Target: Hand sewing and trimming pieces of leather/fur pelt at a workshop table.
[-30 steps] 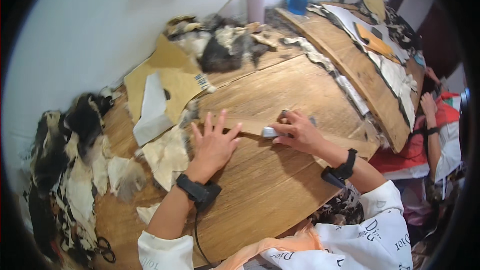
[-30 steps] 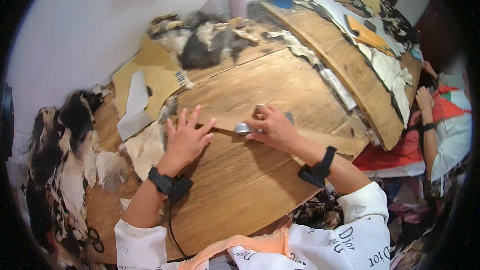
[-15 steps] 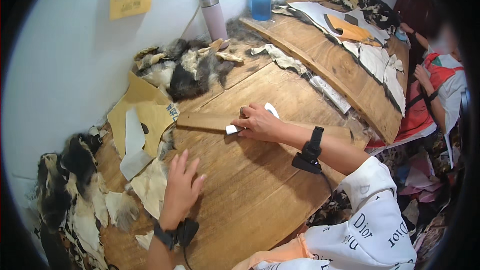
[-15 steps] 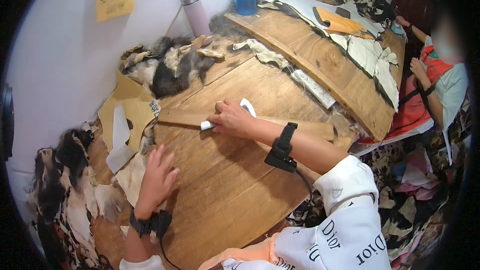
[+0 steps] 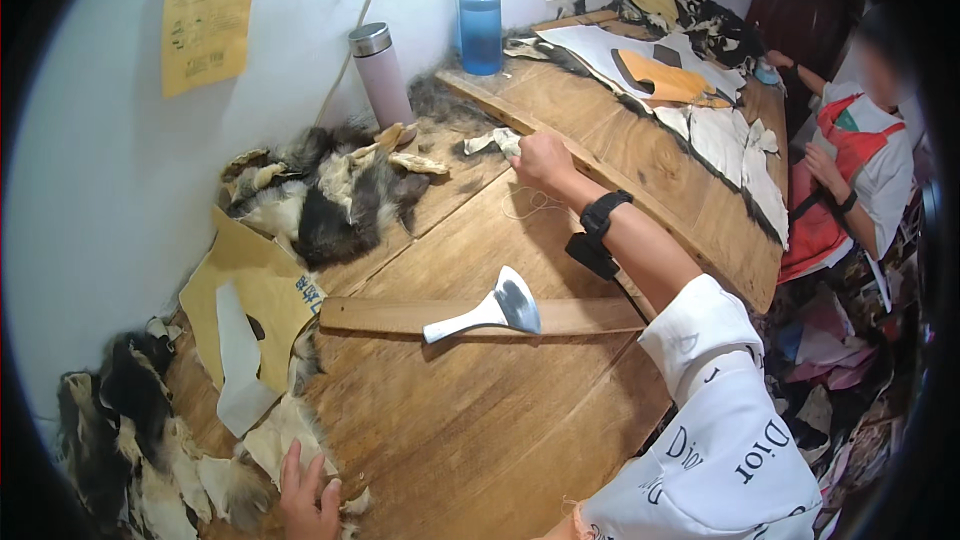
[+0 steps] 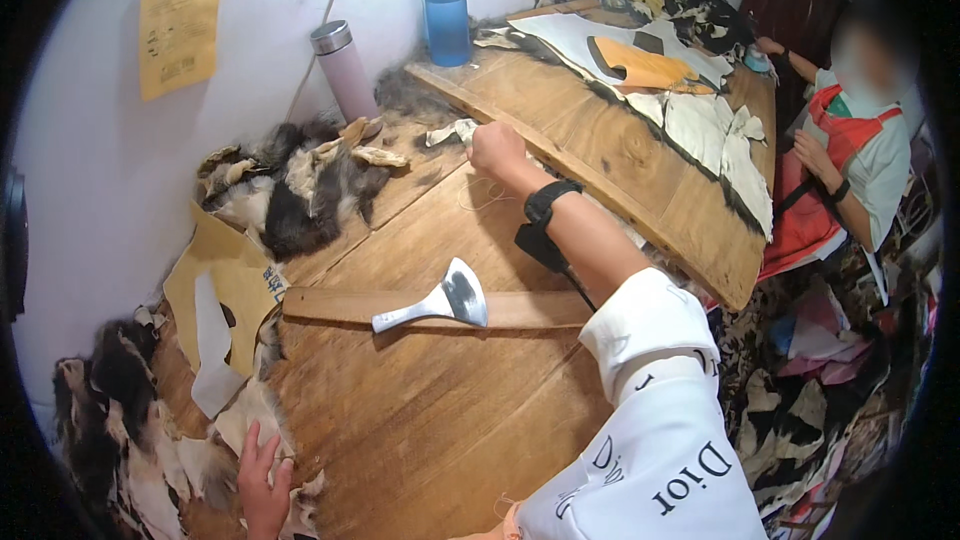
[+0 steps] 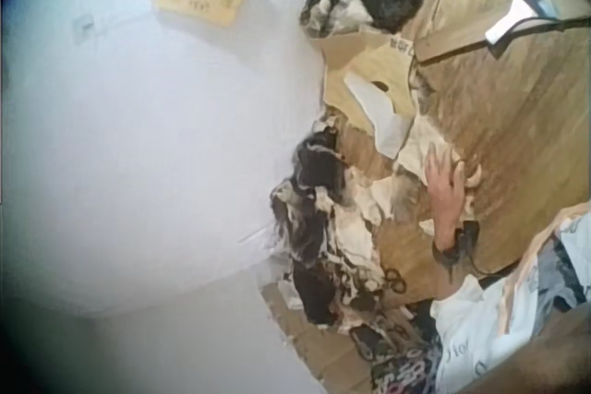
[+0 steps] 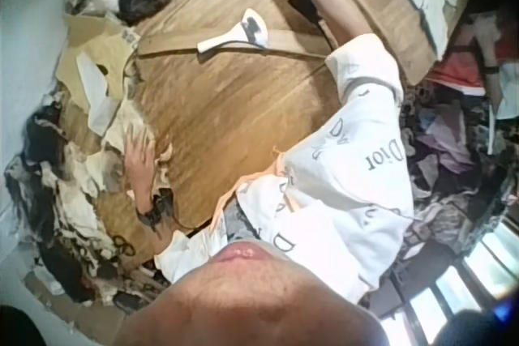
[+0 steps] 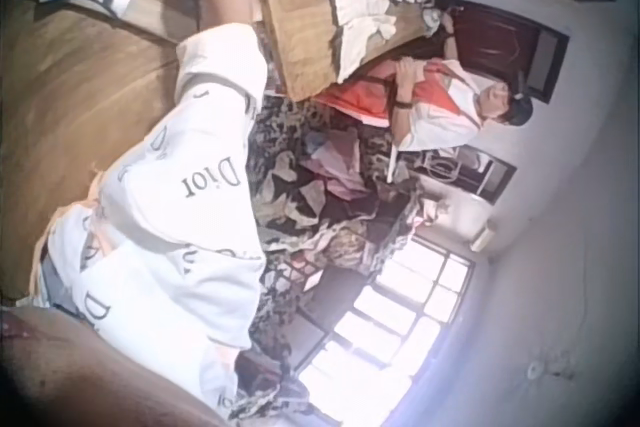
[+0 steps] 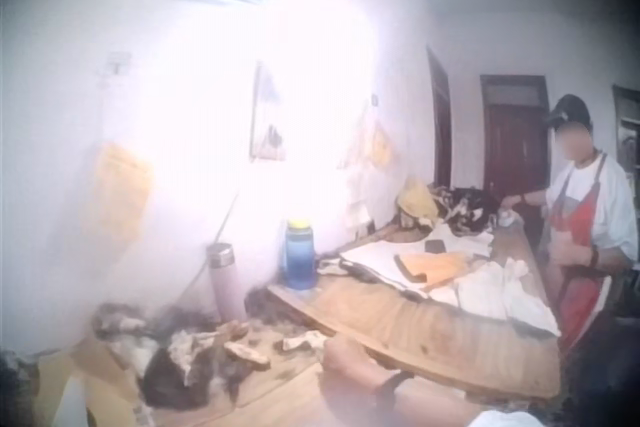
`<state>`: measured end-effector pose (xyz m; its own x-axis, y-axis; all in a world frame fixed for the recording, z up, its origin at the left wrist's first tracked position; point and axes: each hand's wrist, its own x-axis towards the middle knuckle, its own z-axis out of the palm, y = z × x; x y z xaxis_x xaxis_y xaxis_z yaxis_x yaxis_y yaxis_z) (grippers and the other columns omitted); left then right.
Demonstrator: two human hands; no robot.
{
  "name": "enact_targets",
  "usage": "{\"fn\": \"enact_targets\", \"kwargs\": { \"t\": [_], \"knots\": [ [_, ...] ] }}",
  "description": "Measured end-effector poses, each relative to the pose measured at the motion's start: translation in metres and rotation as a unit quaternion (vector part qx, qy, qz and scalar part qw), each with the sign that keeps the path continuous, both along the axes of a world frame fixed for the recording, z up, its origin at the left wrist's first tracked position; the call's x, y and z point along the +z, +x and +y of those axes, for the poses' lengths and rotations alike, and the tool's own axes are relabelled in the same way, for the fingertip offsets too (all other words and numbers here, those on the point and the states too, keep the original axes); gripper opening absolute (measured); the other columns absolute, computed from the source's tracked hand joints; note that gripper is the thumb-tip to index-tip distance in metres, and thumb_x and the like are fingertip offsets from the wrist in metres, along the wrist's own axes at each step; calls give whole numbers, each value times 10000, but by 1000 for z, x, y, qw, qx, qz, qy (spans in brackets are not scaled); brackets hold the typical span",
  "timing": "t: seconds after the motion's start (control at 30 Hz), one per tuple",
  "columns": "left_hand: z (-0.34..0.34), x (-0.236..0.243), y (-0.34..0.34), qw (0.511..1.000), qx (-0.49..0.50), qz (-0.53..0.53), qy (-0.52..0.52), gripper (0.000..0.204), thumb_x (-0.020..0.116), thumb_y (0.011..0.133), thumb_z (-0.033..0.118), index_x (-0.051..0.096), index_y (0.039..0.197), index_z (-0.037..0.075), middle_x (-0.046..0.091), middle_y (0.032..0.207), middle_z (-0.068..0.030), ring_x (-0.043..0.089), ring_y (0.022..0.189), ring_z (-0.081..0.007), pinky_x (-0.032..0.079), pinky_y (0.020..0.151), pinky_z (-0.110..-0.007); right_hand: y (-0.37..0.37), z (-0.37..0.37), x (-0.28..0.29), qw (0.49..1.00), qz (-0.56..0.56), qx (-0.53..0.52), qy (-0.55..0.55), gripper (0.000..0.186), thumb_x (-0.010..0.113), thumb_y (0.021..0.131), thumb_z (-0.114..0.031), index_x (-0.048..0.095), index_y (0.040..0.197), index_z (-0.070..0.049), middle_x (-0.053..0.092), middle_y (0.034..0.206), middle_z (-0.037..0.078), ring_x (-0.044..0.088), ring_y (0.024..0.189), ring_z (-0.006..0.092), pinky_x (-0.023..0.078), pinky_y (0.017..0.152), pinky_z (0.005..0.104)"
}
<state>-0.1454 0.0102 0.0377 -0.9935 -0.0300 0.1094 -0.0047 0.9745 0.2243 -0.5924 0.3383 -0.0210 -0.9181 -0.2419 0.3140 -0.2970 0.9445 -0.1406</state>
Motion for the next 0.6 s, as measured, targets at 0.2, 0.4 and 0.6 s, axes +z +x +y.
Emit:
{"fn": "enact_targets", "kwargs": {
  "t": [0.2, 0.4, 0.6],
  "knots": [
    [-1, -2, 0, 972, 130, -46, 191, 357, 563, 787, 51, 573, 1134, -27, 405, 1368, -198, 425, 1241, -324, 357, 991, -363, -16, -15, 2, 987, -36, -38, 152, 164, 566, 759, -150, 699, 811, -71, 672, 838, 136, 656, 820, 312, 519, 682, 400],
    [-11, -1, 5, 968, 106, -4, 228, 364, 555, 789, 51, 565, 1143, -33, 442, 1340, -193, 460, 1208, -321, 361, 989, -360, 18, -12, 80, 957, -123, 45, -258, 167, 532, 783, -139, 640, 727, -24, 643, 722, 105, 608, 644, 197, 488, 608, 327],
    [5, 13, -16, 892, 141, -57, 425, 394, 611, 819, 97, 547, 1196, 4, 468, 1313, -184, 505, 1150, -255, 382, 969, -318, 92, -58, 77, 620, -472, 205, -592, 135, 485, 852, -73, 563, 955, -34, 583, 781, 1, 581, 684, 80, 472, 606, 216]
  ]
}}
